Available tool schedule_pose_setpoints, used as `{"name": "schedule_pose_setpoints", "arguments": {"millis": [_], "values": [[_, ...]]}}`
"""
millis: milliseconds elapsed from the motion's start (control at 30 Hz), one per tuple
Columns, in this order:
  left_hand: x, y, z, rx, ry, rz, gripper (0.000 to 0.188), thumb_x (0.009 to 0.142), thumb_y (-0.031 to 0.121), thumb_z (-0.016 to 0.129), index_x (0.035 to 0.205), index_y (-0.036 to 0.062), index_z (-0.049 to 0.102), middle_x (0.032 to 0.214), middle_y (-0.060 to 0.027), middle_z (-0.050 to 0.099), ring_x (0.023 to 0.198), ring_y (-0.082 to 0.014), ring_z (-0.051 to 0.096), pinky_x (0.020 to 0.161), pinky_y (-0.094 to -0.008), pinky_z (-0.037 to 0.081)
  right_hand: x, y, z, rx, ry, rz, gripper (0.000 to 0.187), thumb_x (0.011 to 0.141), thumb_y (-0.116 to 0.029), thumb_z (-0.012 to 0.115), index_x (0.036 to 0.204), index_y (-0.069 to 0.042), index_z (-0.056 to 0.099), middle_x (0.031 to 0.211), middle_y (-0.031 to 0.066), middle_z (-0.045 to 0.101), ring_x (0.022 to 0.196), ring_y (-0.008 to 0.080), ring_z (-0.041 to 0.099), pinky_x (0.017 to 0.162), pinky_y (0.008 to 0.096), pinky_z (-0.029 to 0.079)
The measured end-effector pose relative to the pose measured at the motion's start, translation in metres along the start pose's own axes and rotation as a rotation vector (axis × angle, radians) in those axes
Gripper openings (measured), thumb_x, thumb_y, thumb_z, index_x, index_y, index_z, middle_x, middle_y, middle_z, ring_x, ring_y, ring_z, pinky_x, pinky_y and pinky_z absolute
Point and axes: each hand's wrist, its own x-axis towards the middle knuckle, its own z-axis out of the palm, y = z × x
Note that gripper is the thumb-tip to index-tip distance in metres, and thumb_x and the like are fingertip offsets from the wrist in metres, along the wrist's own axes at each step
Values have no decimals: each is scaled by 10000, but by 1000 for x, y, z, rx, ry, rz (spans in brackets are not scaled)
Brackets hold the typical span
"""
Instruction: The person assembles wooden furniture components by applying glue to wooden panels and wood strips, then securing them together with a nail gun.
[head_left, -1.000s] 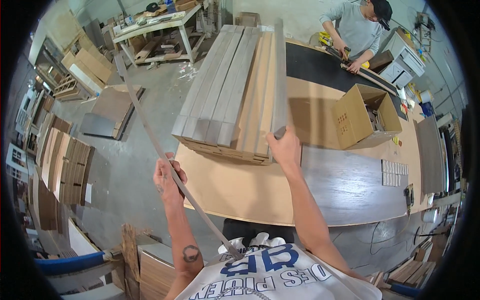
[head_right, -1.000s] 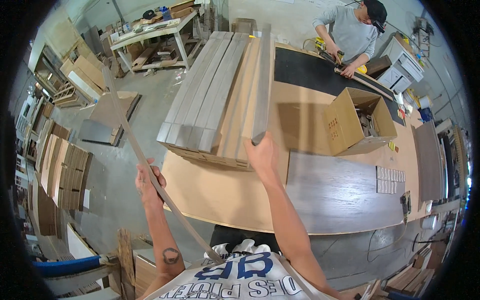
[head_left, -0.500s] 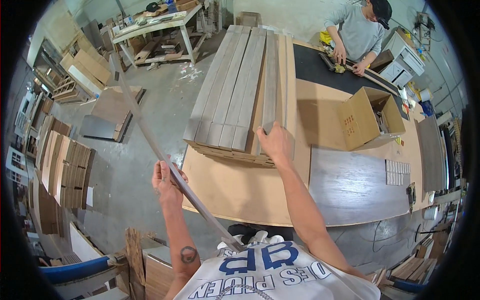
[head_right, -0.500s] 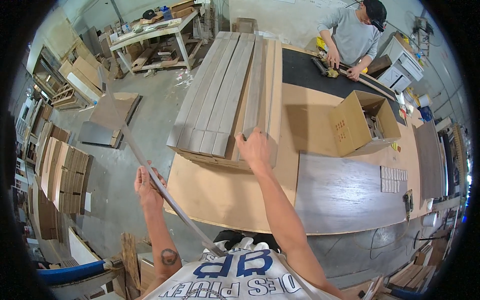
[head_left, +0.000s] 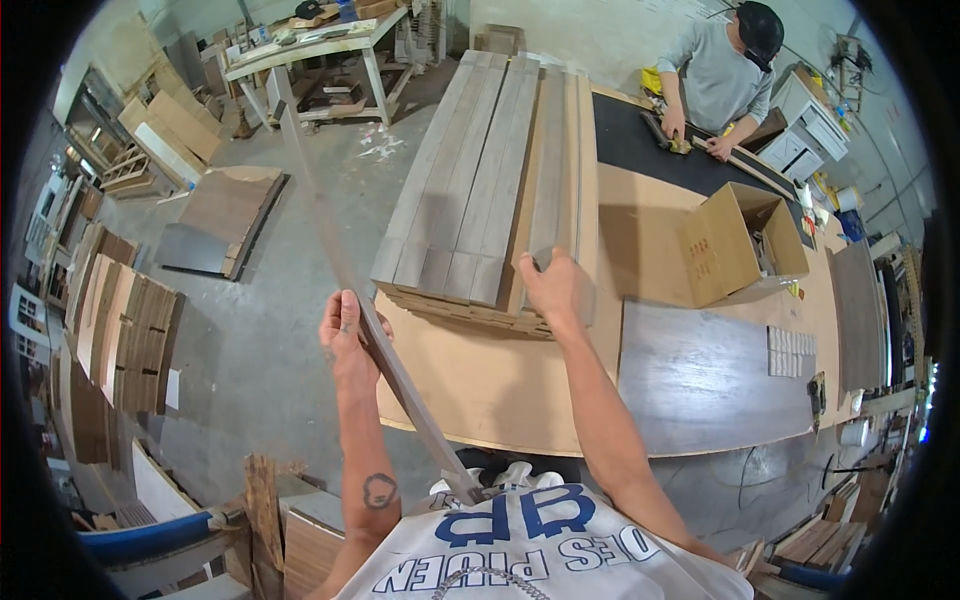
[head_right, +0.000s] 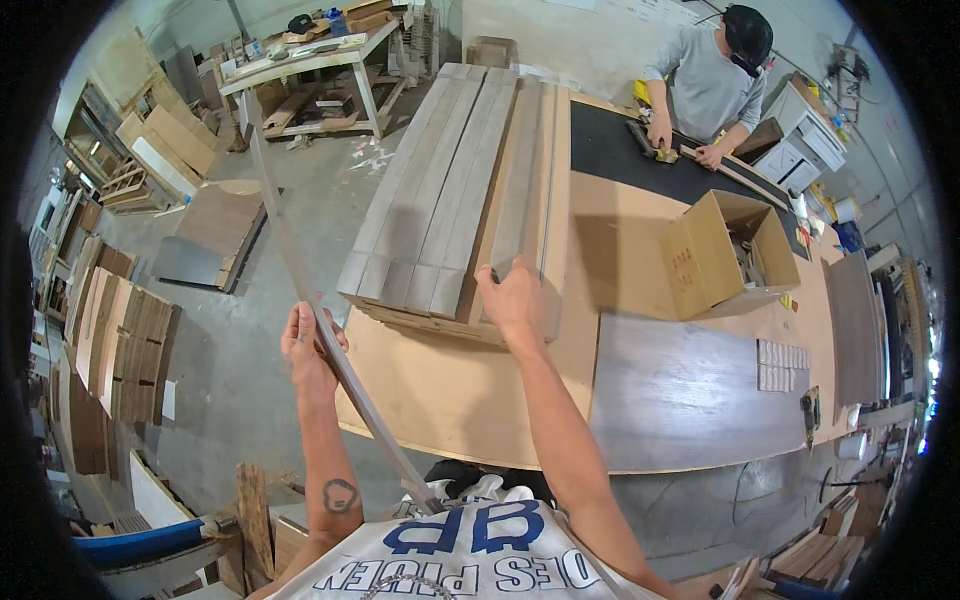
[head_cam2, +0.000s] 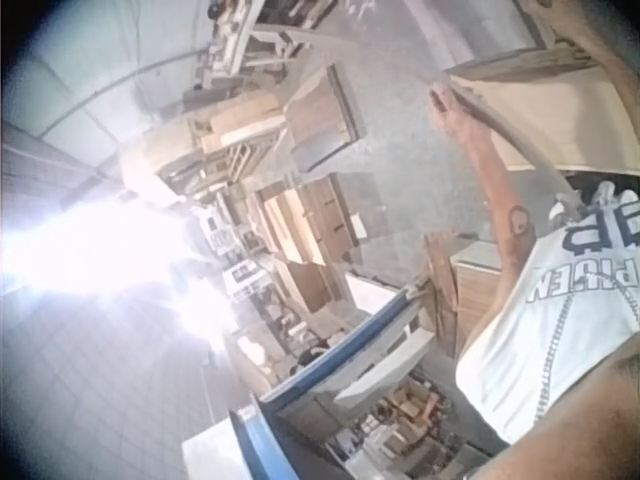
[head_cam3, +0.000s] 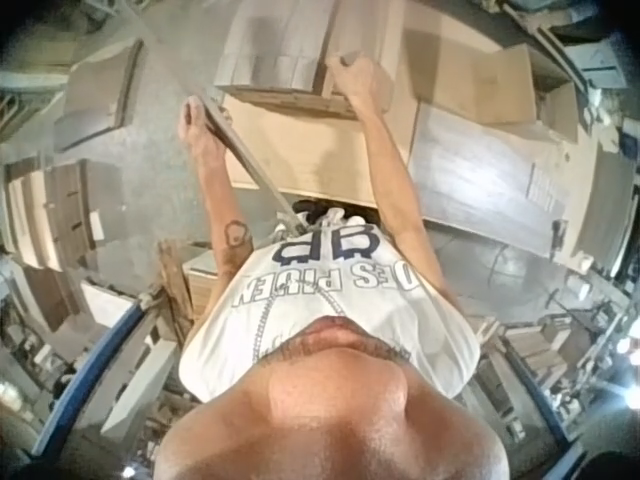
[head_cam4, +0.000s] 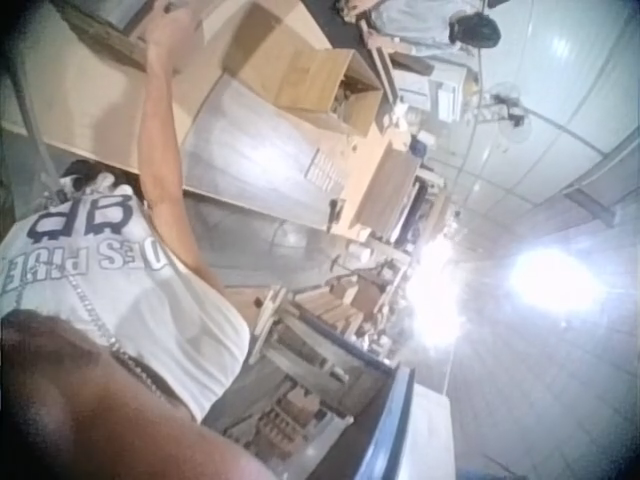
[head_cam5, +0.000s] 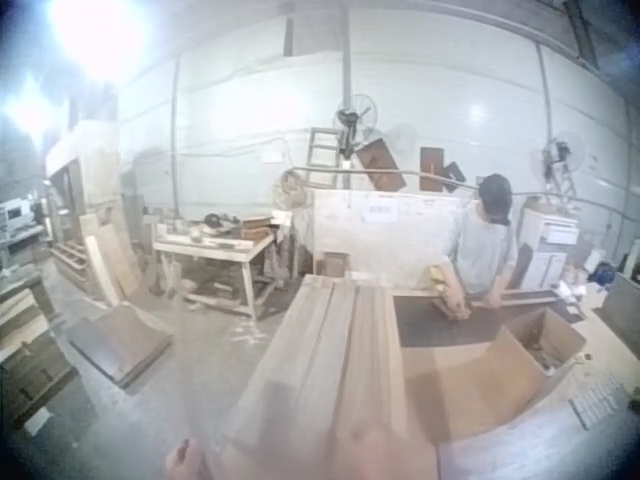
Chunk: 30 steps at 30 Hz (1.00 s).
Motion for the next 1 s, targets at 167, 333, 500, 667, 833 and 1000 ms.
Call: {"name": "schedule_pose_setpoints", "arguments": {"millis": [167, 333, 500, 667, 833, 1000], "values": [[5, -2, 1, -18, 35, -32, 323, 1009, 337, 647, 1134, 40, 629, 763, -35, 608, 546, -139, 586, 468, -280, 480, -8, -11, -6, 29, 38, -23, 513, 848, -350, 691, 948, 148, 615, 828, 338, 667, 830, 487, 670, 742, 518, 532], [6, -1, 7, -41, 37, -64, 305, 978, 329, 697, 957, 58, 560, 730, -35, 583, 526, -168, 576, 468, -319, 497, -4, -3, 0, 14, 48, -72, 516, 849, -352, 695, 967, 145, 620, 841, 337, 670, 812, 492, 665, 741, 517, 539], [9, -5, 4, -27, 9, -59, 343, 999, 340, 662, 1127, 24, 626, 757, -42, 610, 547, -149, 591, 463, -289, 478, -6, -15, -4, -110, -50, -17, 545, 874, -393, 683, 999, 134, 621, 889, 326, 677, 861, 477, 666, 776, 520, 541], [11, -6, 17, -20, 20, -92, 345, 996, 346, 665, 1108, 22, 624, 761, -54, 609, 568, -159, 586, 486, -297, 485, -2, -25, -5, -290, -209, -7, 587, 930, -459, 633, 1125, 94, 625, 1039, 294, 661, 1037, 449, 643, 879, 522, 524], [17, -7, 34, -22, -26, -140, 305, 999, 326, 668, 1045, 43, 565, 750, -44, 585, 560, -179, 596, 502, -333, 519, 7, -15, -1, -154, -156, -61, 569, 982, -414, 574, 1246, 90, 590, 1107, 292, 631, 1060, 444, 627, 907, 496, 518], [14, 0, 61, -9, -39, -142, 279, 1022, 296, 634, 1077, 25, 592, 810, -74, 620, 623, -185, 623, 548, -319, 533, -38, -31, -31, 255, -201, -127, 545, 976, -244, 633, 1391, 79, 491, 1208, 269, 621, 1104, 378, 632, 926, 443, 521]]}}
